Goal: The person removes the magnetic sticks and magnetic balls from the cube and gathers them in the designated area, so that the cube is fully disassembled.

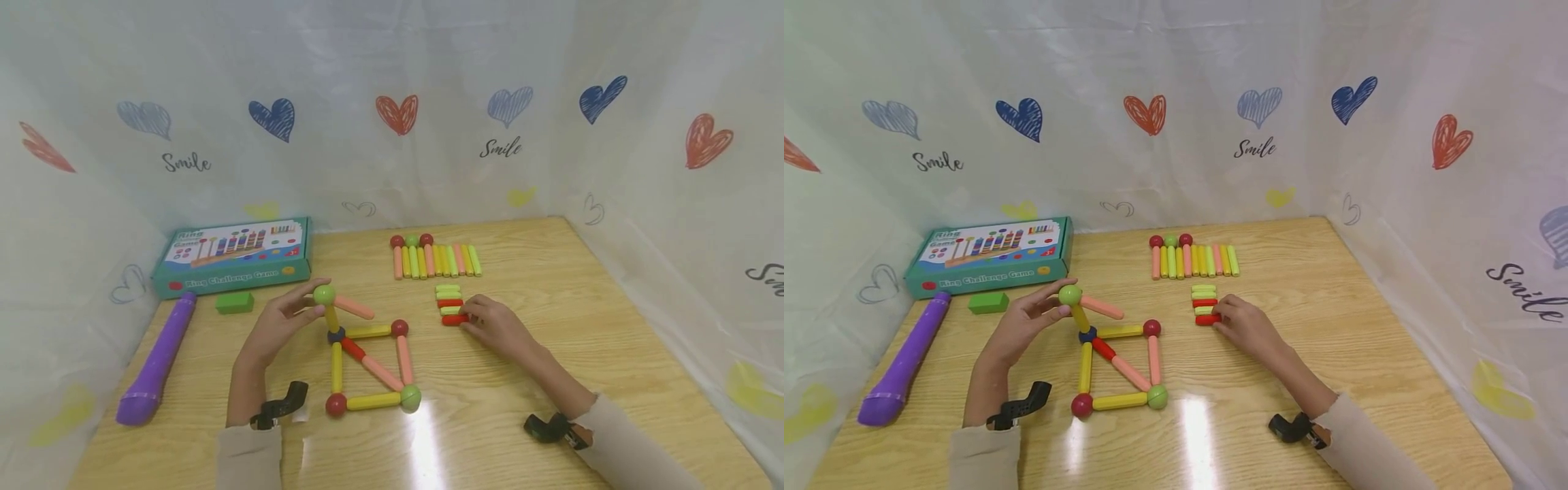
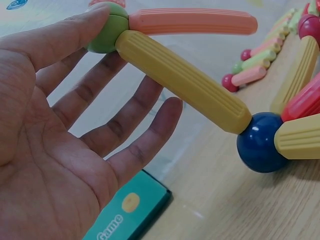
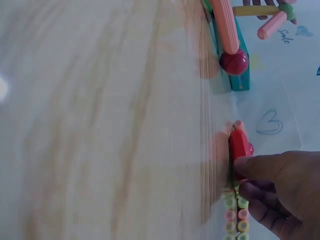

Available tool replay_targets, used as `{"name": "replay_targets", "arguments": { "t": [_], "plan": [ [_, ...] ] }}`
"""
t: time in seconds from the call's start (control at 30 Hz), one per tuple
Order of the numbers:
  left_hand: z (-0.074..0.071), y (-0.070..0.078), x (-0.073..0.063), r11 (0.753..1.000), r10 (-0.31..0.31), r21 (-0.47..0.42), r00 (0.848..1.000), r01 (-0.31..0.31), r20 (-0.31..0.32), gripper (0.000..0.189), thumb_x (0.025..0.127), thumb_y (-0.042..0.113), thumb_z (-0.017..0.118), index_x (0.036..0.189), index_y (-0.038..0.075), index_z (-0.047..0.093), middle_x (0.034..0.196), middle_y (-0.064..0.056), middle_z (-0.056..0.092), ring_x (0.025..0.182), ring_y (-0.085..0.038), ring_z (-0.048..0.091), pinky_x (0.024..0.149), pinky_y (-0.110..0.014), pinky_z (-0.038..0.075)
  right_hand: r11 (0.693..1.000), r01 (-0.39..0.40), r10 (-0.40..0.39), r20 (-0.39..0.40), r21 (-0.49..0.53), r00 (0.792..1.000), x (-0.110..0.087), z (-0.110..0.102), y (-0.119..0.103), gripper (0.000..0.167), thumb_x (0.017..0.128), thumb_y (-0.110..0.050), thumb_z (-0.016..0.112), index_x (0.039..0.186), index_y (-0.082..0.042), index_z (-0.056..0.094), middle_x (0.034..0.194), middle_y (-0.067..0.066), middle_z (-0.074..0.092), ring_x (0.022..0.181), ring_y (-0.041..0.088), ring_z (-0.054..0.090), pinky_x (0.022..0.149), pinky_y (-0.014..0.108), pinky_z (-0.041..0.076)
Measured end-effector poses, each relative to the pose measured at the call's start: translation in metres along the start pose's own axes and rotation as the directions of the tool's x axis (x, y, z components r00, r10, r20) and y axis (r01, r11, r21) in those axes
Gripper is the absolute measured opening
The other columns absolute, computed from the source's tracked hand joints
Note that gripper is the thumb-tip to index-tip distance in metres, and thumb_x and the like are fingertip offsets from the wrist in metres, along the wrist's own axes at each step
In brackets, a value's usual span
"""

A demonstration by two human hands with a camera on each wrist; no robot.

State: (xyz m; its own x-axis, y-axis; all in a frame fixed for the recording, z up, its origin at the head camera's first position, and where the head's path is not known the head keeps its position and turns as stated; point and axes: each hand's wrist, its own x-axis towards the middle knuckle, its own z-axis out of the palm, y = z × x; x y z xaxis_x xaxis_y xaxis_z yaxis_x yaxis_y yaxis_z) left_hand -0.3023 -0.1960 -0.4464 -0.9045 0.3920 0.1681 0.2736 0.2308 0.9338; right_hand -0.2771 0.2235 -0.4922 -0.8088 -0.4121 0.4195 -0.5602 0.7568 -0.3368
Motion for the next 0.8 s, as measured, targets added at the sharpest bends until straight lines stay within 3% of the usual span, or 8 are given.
{"name": "replay_targets", "arguments": {
  "t": [0.2, 0.33, 0.57, 0.8],
  "plan": [
    [-0.001, 0.0, -0.001, 1.0, 0.0, 0.0, 1.0, 0.0, 0.0, 0.047, 0.098, 0.021, 0.067, 0.144, 0.023, 0.056, 0.152, 0.0, 0.046, 0.13, -0.034, 0.049, 0.105, -0.059, 0.038, 0.998, -0.037, 0.037, -0.017, -0.053, 0.999, -0.002, 0.009, 0.001, 0.022, 0.078, -0.004, 0.085, 0.095, -0.005, 0.072, 0.095, 0.003, 0.062, 0.073, 0.011, 0.055, 0.062, 0.026, 0.052],
    [-0.002, -0.001, 0.0, 1.0, 0.003, 0.003, 1.0, -0.003, 0.002, 0.047, 0.098, 0.022, 0.068, 0.144, 0.023, 0.056, 0.152, 0.001, 0.046, 0.131, -0.033, 0.048, 0.106, -0.059, 0.037, 0.999, 0.007, -0.01, -0.069, -0.052, 0.998, 0.005, 0.008, -0.007, 0.025, 0.077, -0.007, 0.087, 0.096, -0.005, 0.071, 0.095, 0.002, 0.061, 0.07, 0.01, 0.053, 0.059, 0.024, 0.05],
    [-0.003, -0.001, 0.001, 1.0, 0.015, -0.003, 1.0, -0.015, 0.0, 0.047, 0.097, 0.021, 0.068, 0.143, 0.023, 0.057, 0.151, 0.002, 0.047, 0.13, -0.033, 0.049, 0.107, -0.059, 0.037, 0.975, 0.172, -0.161, -0.088, 0.137, 0.983, 0.036, 0.012, -0.038, 0.019, 0.084, -0.005, 0.08, 0.1, -0.002, 0.07, 0.098, 0.006, 0.063, 0.077, 0.015, 0.06, 0.062, 0.026, 0.053],
    [-0.001, -0.002, 0.001, 1.0, 0.01, -0.029, 1.0, -0.01, 0.001, 0.046, 0.097, 0.02, 0.068, 0.142, 0.021, 0.058, 0.151, 0.001, 0.047, 0.13, -0.032, 0.049, 0.107, -0.059, 0.036, 0.928, 0.224, -0.213, -0.068, 0.298, 0.975, 0.065, 0.03, -0.07, 0.022, 0.087, -0.005, 0.078, 0.107, -0.004, 0.07, 0.104, 0.01, 0.066, 0.087, 0.018, 0.063, 0.071, 0.029, 0.055]
  ]
}}
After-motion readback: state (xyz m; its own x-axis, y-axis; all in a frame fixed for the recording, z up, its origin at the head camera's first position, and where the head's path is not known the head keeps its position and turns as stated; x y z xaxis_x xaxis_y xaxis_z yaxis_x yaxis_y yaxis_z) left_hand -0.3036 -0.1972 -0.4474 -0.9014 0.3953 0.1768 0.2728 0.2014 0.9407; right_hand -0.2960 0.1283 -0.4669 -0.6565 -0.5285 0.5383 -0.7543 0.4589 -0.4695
